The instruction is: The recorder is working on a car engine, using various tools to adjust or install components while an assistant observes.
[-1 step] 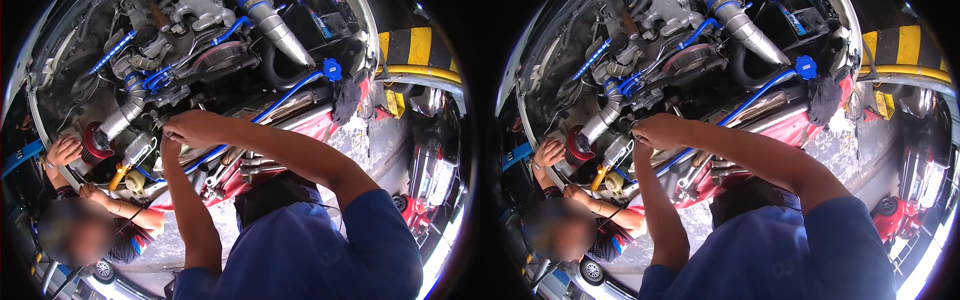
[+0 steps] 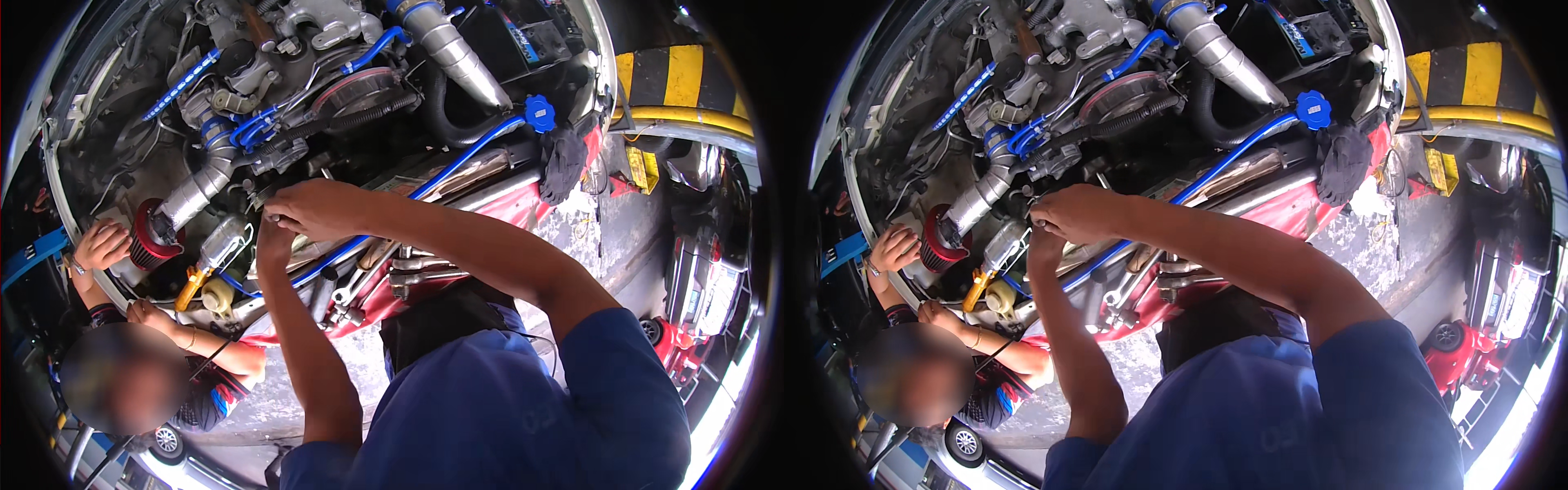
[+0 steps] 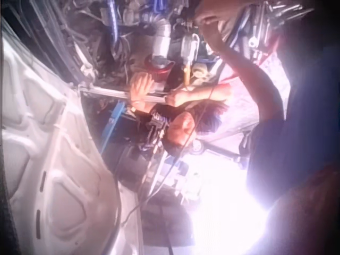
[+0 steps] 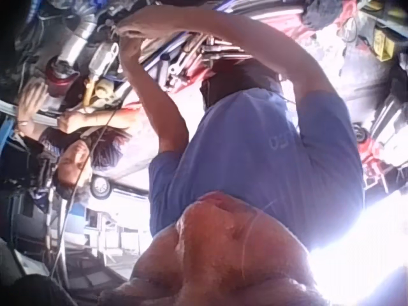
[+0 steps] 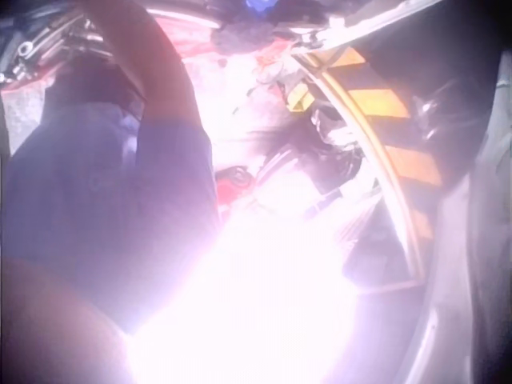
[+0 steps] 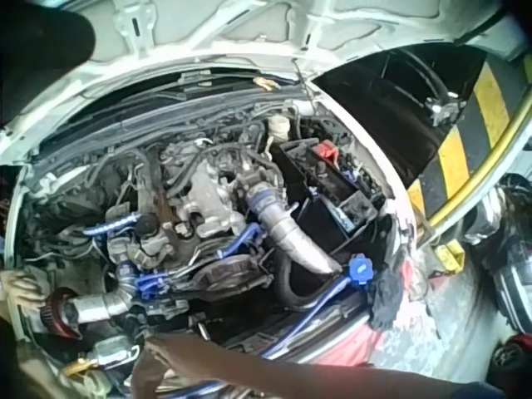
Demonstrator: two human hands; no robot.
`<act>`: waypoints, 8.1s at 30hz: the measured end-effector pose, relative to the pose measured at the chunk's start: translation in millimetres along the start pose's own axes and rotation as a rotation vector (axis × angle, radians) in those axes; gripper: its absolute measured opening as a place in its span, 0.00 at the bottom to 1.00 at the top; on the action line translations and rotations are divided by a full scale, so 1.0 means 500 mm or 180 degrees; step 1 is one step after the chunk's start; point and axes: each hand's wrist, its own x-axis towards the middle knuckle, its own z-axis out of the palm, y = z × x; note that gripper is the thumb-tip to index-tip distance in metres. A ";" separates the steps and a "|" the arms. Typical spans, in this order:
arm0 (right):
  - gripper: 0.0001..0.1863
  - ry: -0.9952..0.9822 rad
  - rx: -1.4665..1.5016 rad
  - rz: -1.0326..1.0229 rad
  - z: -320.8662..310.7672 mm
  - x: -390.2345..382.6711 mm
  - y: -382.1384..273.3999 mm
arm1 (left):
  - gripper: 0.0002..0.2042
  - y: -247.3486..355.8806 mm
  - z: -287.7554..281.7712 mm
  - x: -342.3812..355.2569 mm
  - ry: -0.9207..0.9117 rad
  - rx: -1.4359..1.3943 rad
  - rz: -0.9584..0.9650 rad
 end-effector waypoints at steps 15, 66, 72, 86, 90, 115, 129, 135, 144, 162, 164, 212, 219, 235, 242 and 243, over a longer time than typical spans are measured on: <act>0.22 0.0326 -0.2491 0.0881 -0.157 -0.530 0.027 | 0.18 0.098 0.142 -0.030 0.1548 -0.0260 -0.0378; 0.24 -0.0722 0.0145 -0.0069 -0.119 0.148 -0.132 | 0.16 0.116 0.153 -0.041 0.2612 0.0210 0.0410; 0.30 -0.0748 0.0303 -0.0128 -0.126 0.177 -0.166 | 0.15 0.118 0.164 -0.030 0.2781 0.0085 0.0138; 0.20 -0.1405 0.3231 0.0017 -0.130 0.238 -0.203 | 0.20 -0.061 -0.001 -0.291 0.3398 0.1381 -0.0520; 0.23 -0.1065 0.2919 -0.0120 -0.130 0.219 -0.206 | 0.20 -0.094 0.008 -0.267 0.3232 0.1399 -0.0588; 0.15 -0.1139 0.3676 -0.0381 -0.233 0.115 -0.122 | 0.22 -0.095 0.020 -0.254 0.3379 0.1387 -0.0377; 0.17 -0.1137 0.3803 -0.0313 -0.247 0.102 -0.146 | 0.23 -0.140 0.010 -0.277 0.3558 0.1469 -0.0669; 0.23 -0.0878 0.3173 -0.0882 -0.287 0.061 -0.111 | 0.23 -0.122 0.017 -0.259 0.3589 0.1166 -0.0709; 0.22 -0.0610 0.3302 -0.0878 -0.255 0.080 -0.121 | 0.23 -0.107 0.016 -0.255 0.3544 0.1334 -0.0484; 0.20 -0.0965 0.3199 0.0046 -0.292 0.053 -0.148 | 0.30 0.213 0.084 -0.149 0.2176 -0.0195 -0.0019; 0.21 -0.1165 0.3061 -0.0117 -0.287 0.064 -0.147 | 0.37 0.289 0.105 -0.110 0.1554 0.0032 0.0498; 0.24 -0.0813 0.1816 0.3164 0.138 -0.038 0.322 | 0.30 0.299 -0.020 -0.166 0.3212 -0.3169 0.1539; 0.31 -0.1355 -0.0379 0.2265 0.132 -0.029 0.324 | 0.20 0.287 -0.041 -0.192 0.3585 -0.1935 0.0868; 0.24 -0.0725 0.2861 0.2919 0.159 -0.060 0.350 | 0.10 0.353 0.034 -0.035 0.1815 -0.2619 0.2167; 0.24 -0.0377 0.2799 0.2979 0.155 -0.056 0.323 | 0.13 0.347 -0.004 0.025 0.2025 -0.2512 0.2285; 0.25 -0.0304 0.2703 0.3034 0.154 -0.054 0.321 | 0.14 0.341 -0.014 0.031 0.2025 -0.2494 0.2188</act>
